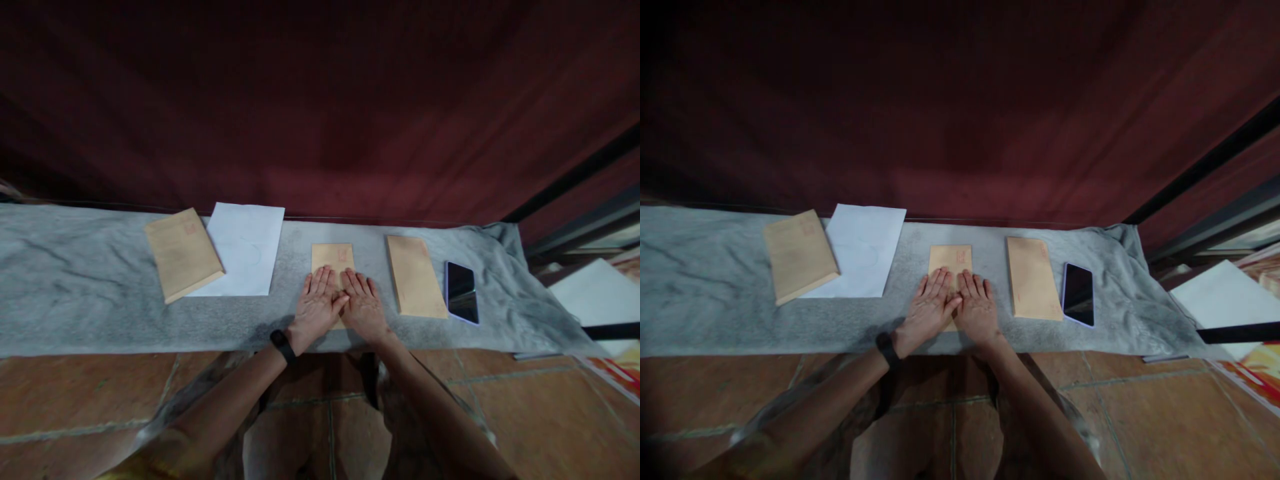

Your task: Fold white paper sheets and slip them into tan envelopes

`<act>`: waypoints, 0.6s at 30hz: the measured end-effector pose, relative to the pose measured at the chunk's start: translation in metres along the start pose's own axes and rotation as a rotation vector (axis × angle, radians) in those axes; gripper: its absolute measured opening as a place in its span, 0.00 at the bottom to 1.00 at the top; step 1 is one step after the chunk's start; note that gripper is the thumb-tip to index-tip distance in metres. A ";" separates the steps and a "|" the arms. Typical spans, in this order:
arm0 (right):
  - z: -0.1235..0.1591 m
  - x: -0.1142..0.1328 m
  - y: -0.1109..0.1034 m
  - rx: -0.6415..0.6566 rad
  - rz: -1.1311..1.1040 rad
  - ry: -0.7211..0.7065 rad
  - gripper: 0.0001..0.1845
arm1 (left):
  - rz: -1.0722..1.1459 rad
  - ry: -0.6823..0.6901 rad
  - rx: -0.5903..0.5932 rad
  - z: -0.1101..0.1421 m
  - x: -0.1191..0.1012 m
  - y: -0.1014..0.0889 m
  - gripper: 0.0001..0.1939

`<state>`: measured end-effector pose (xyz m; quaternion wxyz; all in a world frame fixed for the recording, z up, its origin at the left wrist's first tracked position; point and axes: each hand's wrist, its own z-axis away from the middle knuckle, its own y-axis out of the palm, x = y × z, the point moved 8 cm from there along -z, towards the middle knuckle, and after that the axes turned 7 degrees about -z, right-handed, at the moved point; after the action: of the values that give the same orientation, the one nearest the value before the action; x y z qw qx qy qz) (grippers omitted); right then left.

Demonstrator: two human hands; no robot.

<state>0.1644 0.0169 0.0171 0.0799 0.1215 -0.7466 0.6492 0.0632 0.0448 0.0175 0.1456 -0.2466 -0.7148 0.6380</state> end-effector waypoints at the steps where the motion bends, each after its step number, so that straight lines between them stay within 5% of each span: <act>1: 0.000 -0.001 -0.001 -0.010 -0.004 0.013 0.29 | 0.003 -0.006 -0.001 0.001 0.001 0.000 0.37; 12: 0.001 -0.024 -0.008 -0.143 -0.013 0.087 0.28 | 0.055 -0.130 -0.050 0.004 0.020 -0.005 0.34; 18: 0.001 -0.013 -0.004 -0.107 -0.041 0.029 0.28 | 0.525 -0.232 -0.056 -0.007 0.044 -0.007 0.28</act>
<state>0.1783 0.0161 0.0168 0.1105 0.1230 -0.7764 0.6081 0.0288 0.0742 0.0211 -0.1139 -0.3524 -0.6556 0.6580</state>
